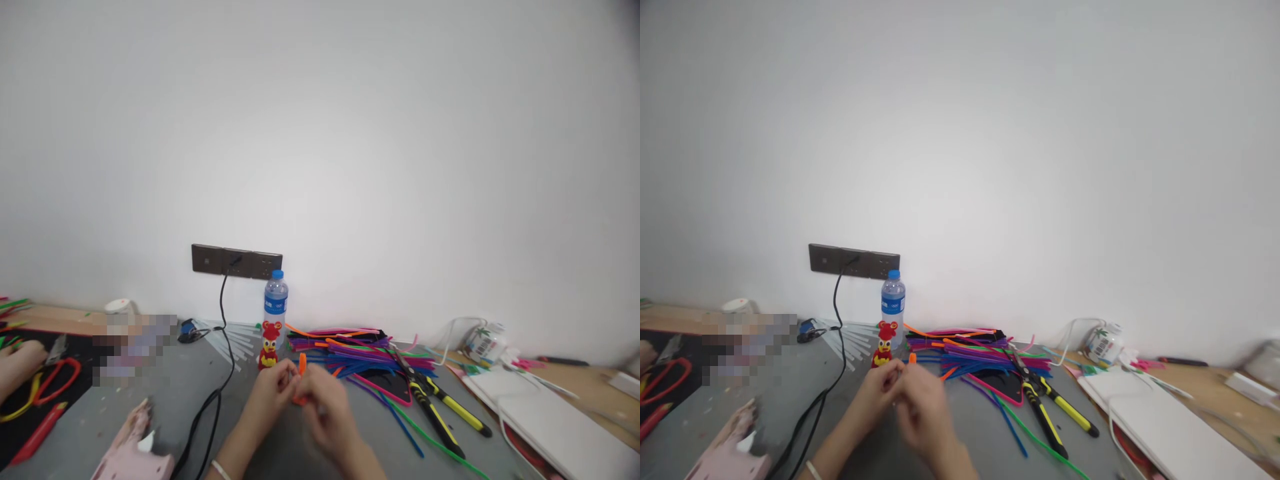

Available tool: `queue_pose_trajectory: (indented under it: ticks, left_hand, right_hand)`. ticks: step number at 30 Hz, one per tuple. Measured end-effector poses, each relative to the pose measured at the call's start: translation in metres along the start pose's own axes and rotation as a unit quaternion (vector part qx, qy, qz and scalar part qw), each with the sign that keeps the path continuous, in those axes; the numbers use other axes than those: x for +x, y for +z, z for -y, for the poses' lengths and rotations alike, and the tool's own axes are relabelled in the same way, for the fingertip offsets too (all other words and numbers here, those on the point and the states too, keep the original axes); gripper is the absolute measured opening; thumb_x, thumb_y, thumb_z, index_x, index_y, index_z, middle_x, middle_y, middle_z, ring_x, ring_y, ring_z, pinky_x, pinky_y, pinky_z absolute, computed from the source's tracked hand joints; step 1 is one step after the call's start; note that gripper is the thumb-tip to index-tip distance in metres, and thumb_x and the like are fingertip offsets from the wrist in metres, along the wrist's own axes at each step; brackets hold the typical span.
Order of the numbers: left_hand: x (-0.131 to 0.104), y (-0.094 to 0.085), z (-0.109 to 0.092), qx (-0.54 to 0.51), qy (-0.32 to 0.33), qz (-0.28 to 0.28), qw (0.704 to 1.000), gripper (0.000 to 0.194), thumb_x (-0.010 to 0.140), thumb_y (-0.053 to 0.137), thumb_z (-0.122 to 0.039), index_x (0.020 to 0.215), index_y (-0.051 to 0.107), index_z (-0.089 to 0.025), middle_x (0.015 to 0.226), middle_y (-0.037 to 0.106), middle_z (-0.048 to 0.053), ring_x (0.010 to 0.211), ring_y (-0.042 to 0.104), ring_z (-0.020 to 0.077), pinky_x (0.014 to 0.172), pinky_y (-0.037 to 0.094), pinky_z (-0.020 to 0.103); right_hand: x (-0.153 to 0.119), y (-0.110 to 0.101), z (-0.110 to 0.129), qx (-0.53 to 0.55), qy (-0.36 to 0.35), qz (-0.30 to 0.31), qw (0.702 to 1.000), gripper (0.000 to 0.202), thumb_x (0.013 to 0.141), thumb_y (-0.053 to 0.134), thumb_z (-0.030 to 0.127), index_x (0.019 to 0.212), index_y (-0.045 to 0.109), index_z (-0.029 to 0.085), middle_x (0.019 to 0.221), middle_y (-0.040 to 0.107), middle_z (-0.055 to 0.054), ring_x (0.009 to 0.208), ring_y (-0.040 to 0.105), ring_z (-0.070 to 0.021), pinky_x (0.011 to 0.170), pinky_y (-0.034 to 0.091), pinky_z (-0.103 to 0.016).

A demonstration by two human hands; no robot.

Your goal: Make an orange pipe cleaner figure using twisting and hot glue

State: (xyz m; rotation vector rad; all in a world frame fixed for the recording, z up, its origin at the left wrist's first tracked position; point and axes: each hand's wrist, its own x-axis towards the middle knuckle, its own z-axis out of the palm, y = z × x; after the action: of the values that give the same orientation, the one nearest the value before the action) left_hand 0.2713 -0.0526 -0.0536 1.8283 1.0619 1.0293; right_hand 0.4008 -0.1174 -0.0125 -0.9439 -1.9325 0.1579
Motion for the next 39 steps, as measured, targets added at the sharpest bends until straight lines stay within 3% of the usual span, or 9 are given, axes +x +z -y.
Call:
queue_pose_trajectory:
  ticks: [3, 7, 12, 15, 22, 26, 33, 39]
  left_hand:
    - [0.002, -0.004, 0.000, 0.019, 0.013, 0.004, 1.000, 0.020, 0.082, 0.052, -0.033, 0.072, 0.059, -0.018, 0.051, 0.028, -0.010, 0.049, 0.031, 0.0112, 0.050, 0.022, 0.022]
    - [0.002, -0.007, -0.003, 0.029, 0.012, -0.015, 0.999, 0.023, 0.082, 0.051, -0.037, 0.070, 0.056, -0.018, 0.053, 0.023, -0.010, 0.049, 0.030, 0.0111, 0.050, 0.022, 0.021]
    - [0.000, -0.009, -0.005, 0.024, 0.018, -0.011, 0.999, 0.022, 0.083, 0.051, -0.037, 0.071, 0.055, -0.019, 0.053, 0.025, -0.010, 0.049, 0.030, 0.0110, 0.049, 0.022, 0.021]
    - [-0.001, -0.009, -0.005, 0.028, 0.018, -0.007, 0.999, 0.022, 0.083, 0.050, -0.037, 0.071, 0.055, -0.019, 0.053, 0.026, -0.010, 0.049, 0.030, 0.0110, 0.049, 0.022, 0.021]
    - [-0.001, -0.007, -0.006, 0.037, 0.024, -0.006, 0.999, 0.019, 0.083, 0.050, -0.033, 0.072, 0.057, -0.019, 0.052, 0.025, -0.010, 0.047, 0.030, 0.0108, 0.049, 0.022, 0.022]
    - [-0.001, -0.006, -0.004, 0.048, 0.024, -0.005, 0.999, 0.021, 0.083, 0.050, -0.033, 0.071, 0.058, -0.018, 0.051, 0.025, -0.010, 0.047, 0.030, 0.0107, 0.049, 0.022, 0.022]
    - [-0.001, -0.008, -0.008, 0.049, 0.012, 0.008, 0.999, 0.021, 0.084, 0.048, -0.036, 0.073, 0.055, -0.019, 0.053, 0.026, -0.010, 0.048, 0.032, 0.0116, 0.050, 0.023, 0.022]
    - [-0.002, -0.008, -0.008, 0.042, 0.015, -0.006, 0.999, 0.022, 0.085, 0.048, -0.036, 0.072, 0.054, -0.019, 0.053, 0.025, -0.010, 0.048, 0.031, 0.0115, 0.050, 0.022, 0.022]
  right_hand:
    - [-0.012, -0.025, -0.041, -0.039, 0.092, -0.063, 0.993, 0.029, 0.077, 0.033, 0.004, 0.064, 0.052, 0.021, 0.059, 0.051, 0.000, 0.057, 0.051, -0.0162, 0.055, 0.038, -0.026]
    - [-0.021, -0.021, -0.064, -0.047, 0.156, 0.035, 0.986, 0.030, 0.074, 0.037, -0.001, 0.074, 0.058, 0.019, 0.070, 0.059, -0.001, 0.068, 0.056, -0.0165, 0.063, 0.041, -0.025]
    - [-0.024, -0.005, -0.054, -0.109, 0.145, 0.146, 0.973, 0.021, 0.078, 0.053, 0.002, 0.081, 0.061, 0.021, 0.085, 0.062, -0.001, 0.086, 0.055, -0.0193, 0.076, 0.039, -0.029]
    - [-0.025, -0.001, -0.049, -0.144, 0.161, 0.171, 0.961, 0.013, 0.078, 0.062, 0.009, 0.079, 0.061, 0.022, 0.087, 0.060, 0.000, 0.088, 0.055, -0.0196, 0.076, 0.038, -0.029]
    - [-0.028, 0.004, -0.058, -0.150, 0.185, 0.133, 0.962, 0.030, 0.074, 0.048, -0.005, 0.084, 0.058, 0.021, 0.087, 0.062, -0.001, 0.084, 0.056, -0.0193, 0.074, 0.038, -0.028]
    - [-0.029, 0.003, -0.062, -0.148, 0.185, 0.106, 0.966, 0.033, 0.071, 0.044, -0.008, 0.077, 0.059, 0.020, 0.086, 0.063, -0.002, 0.082, 0.057, -0.0192, 0.073, 0.038, -0.028]
    - [-0.029, 0.003, -0.060, -0.175, 0.195, 0.125, 0.957, 0.018, 0.075, 0.063, 0.005, 0.078, 0.064, 0.023, 0.091, 0.064, -0.002, 0.086, 0.056, -0.0219, 0.074, 0.038, -0.031]
    - [-0.028, 0.003, -0.060, -0.164, 0.182, 0.118, 0.962, 0.018, 0.078, 0.064, 0.006, 0.071, 0.065, 0.022, 0.088, 0.063, -0.001, 0.086, 0.055, -0.0214, 0.074, 0.037, -0.032]
